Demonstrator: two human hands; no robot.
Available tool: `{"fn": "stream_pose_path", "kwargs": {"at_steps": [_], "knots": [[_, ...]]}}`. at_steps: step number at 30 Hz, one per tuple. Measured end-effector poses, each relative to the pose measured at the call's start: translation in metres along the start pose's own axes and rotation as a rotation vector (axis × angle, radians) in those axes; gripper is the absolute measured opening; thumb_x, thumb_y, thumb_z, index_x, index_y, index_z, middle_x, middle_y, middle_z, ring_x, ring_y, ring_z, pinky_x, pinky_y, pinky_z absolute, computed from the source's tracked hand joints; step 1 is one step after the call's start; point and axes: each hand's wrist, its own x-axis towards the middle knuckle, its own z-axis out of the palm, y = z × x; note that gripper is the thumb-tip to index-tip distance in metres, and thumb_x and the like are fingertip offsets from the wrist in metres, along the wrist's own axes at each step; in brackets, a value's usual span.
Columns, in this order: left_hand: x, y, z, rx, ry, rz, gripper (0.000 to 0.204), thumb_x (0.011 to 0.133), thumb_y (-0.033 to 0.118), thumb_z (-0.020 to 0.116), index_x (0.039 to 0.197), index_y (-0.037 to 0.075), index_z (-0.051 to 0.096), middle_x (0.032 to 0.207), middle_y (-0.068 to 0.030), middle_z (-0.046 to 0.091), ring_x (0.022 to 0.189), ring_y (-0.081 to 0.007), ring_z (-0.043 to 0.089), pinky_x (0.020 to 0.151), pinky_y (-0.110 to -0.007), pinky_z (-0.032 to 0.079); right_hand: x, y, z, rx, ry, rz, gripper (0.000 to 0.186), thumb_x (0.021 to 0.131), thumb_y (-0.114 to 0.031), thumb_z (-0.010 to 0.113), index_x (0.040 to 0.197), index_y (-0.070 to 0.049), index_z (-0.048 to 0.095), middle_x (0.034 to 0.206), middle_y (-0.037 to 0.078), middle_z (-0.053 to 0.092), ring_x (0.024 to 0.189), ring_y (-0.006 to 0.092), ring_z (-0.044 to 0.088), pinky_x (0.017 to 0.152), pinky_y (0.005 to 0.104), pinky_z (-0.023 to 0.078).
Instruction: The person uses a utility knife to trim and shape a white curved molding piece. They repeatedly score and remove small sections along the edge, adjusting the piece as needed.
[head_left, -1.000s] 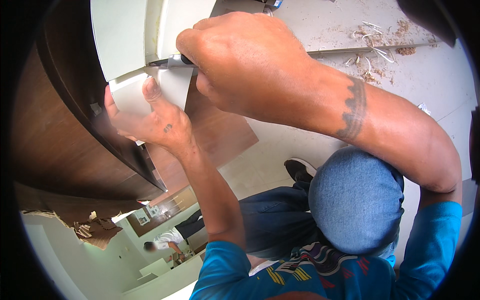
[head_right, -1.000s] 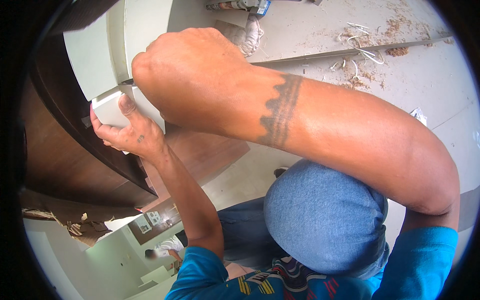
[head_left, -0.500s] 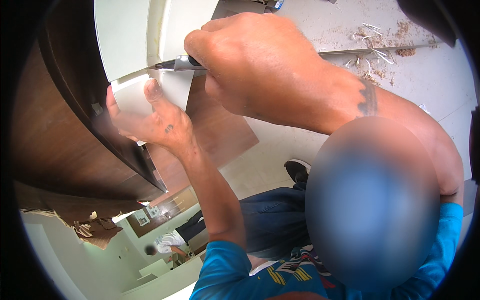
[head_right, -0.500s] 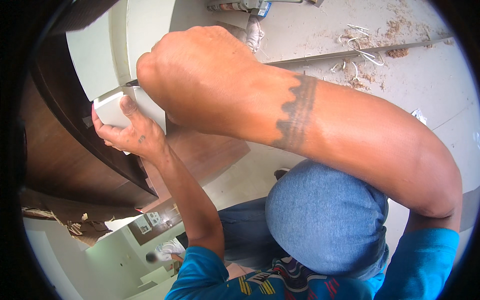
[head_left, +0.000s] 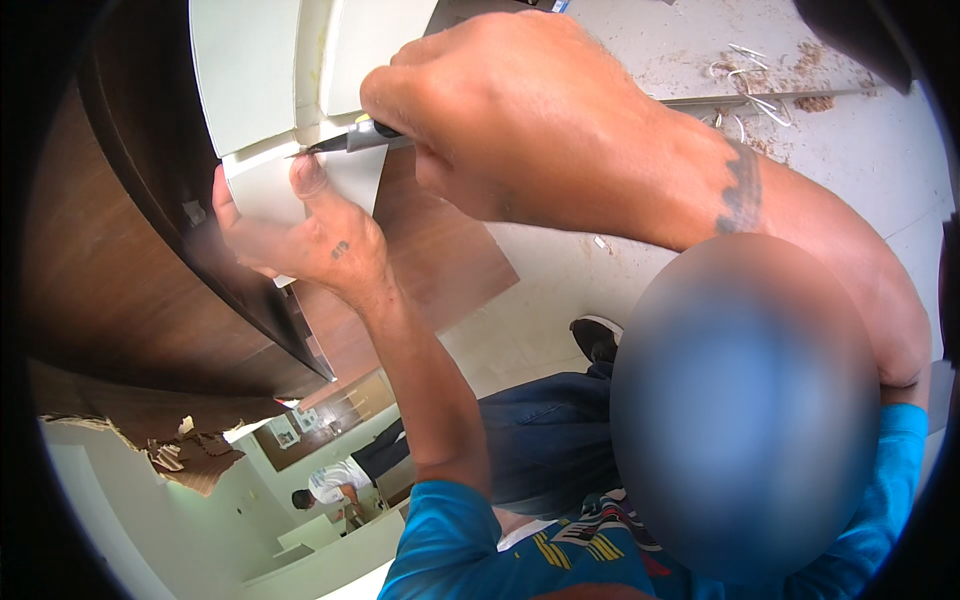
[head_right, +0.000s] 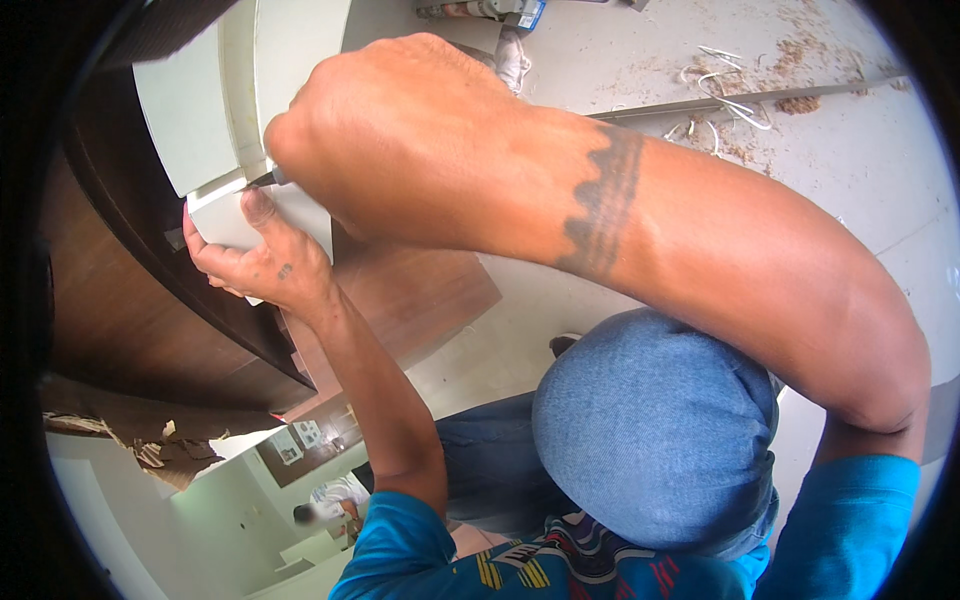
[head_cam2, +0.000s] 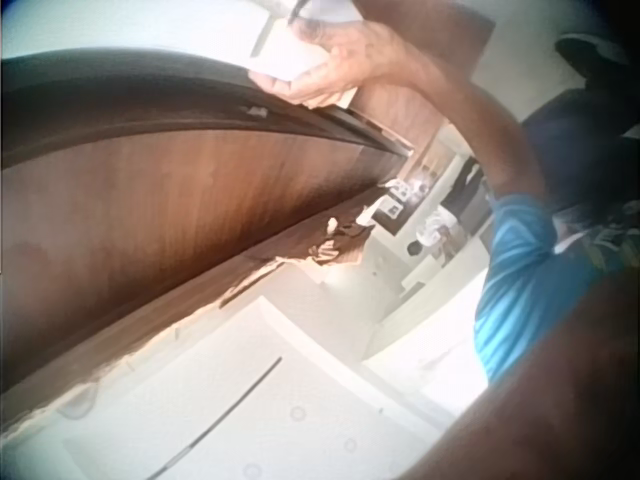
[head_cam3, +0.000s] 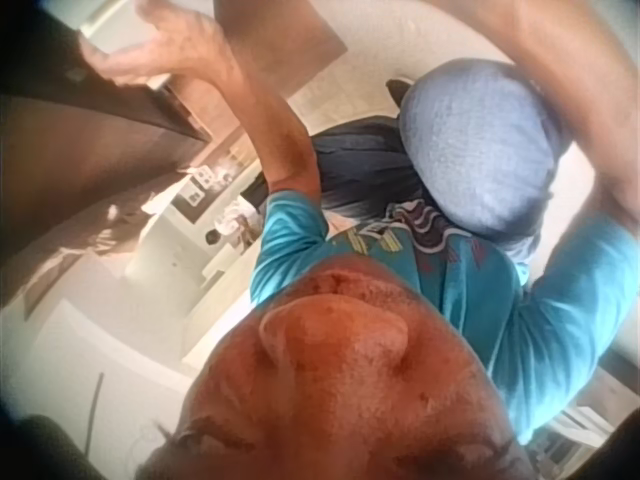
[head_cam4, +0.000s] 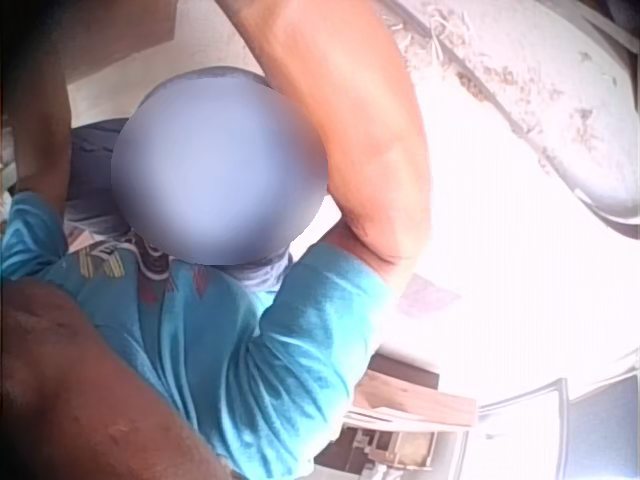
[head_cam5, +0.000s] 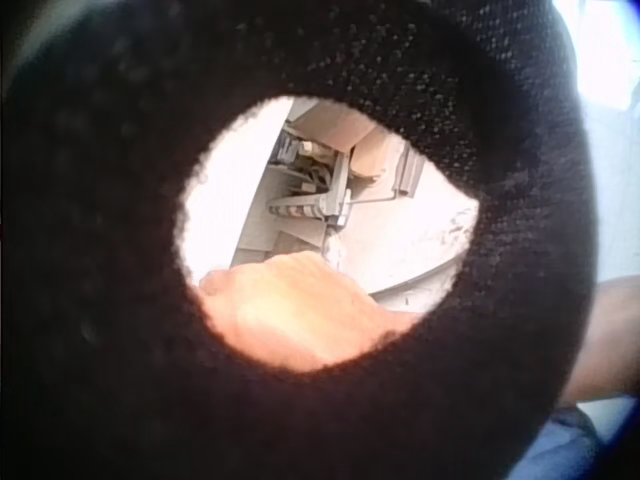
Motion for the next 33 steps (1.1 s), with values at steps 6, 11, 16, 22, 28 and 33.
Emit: {"fn": "stream_pose_path", "kwargs": {"at_steps": [6, 11, 16, 22, 28, 33], "knots": [[-0.003, -0.008, 0.007, -0.238, 0.117, 0.093, 0.075, 0.091, 0.044, 0.091, 0.143, 0.001, 0.057, 0.132, -0.0199, 0.058, 0.124, -0.0347, 0.057, 0.104, -0.046, 0.053, -0.025, 0.004, -0.026, 0.008, -0.037, 0.103, 0.014, 0.078, -0.004, 0.07, 0.091, -0.003, 0.065, 0.085, 0.018, 0.07, 0.08, 0.0417, 0.071, 0.071, 0.0514, 0.058], [0.001, -0.014, -0.007, 0.35, 0.165, 0.586, 0.038, 0.084, 0.027, 0.093, 0.113, 0.007, 0.079, 0.128, -0.0116, 0.058, 0.118, -0.0279, 0.054, 0.1, -0.042, 0.042, -0.064, 0.008, -0.048, 0.037, -0.036, 0.197, 0.03, 0.08, -0.002, 0.07, 0.11, -0.002, 0.07, 0.093, 0.019, 0.068, 0.083, 0.0416, 0.069, 0.074, 0.0491, 0.057], [0.019, -0.013, -0.012, 0.387, 0.127, 0.598, 0.022, 0.081, 0.027, 0.098, 0.098, 0.019, 0.087, 0.127, -0.0076, 0.057, 0.125, -0.022, 0.053, 0.1, -0.043, 0.039, -0.083, 0.013, -0.065, 0.017, -0.062, 0.257, 0.036, 0.083, -0.001, 0.07, 0.119, 0.0, 0.071, 0.095, 0.02, 0.068, 0.084, 0.0405, 0.07, 0.076, 0.046, 0.058], [0.034, -0.003, -0.029, 0.57, -0.055, 0.765, 0.01, 0.084, 0.019, 0.091, 0.091, 0.025, 0.088, 0.133, -0.007, 0.053, 0.126, -0.0234, 0.051, 0.107, -0.043, 0.043, -0.097, 0.016, -0.073, -0.027, -0.036, 0.315, 0.036, 0.085, -0.001, 0.07, 0.12, 0.0, 0.07, 0.096, 0.019, 0.066, 0.083, 0.0368, 0.069, 0.076, 0.0441, 0.057], [0.035, -0.024, -0.055, 0.29, -0.128, 0.76, 0.009, 0.086, 0.02, 0.091, 0.094, 0.02, 0.087, 0.122, -0.0061, 0.054, 0.125, -0.0236, 0.054, 0.116, -0.058, 0.047, -0.118, 0.022, -0.082, 0.002, 0.02, 0.411, 0.026, 0.086, -0.007, 0.07, 0.112, -0.002, 0.07, 0.091, 0.018, 0.067, 0.082, 0.0385, 0.07, 0.076, 0.0485, 0.057], [-0.024, -0.021, -0.092, 0.033, -0.7, 0.825, 0.013, 0.085, 0.011, 0.091, 0.095, 0.011, 0.082, 0.123, -0.0096, 0.056, 0.115, -0.0276, 0.061, 0.108, -0.052, 0.054, -0.136, 0.028, -0.086, -0.018, 0.015, 0.523, 0.025, 0.088, -0.007, 0.07, 0.112, 0.001, 0.071, 0.091, 0.019, 0.069, 0.083, 0.0348, 0.072, 0.077, 0.0444, 0.058]]}}
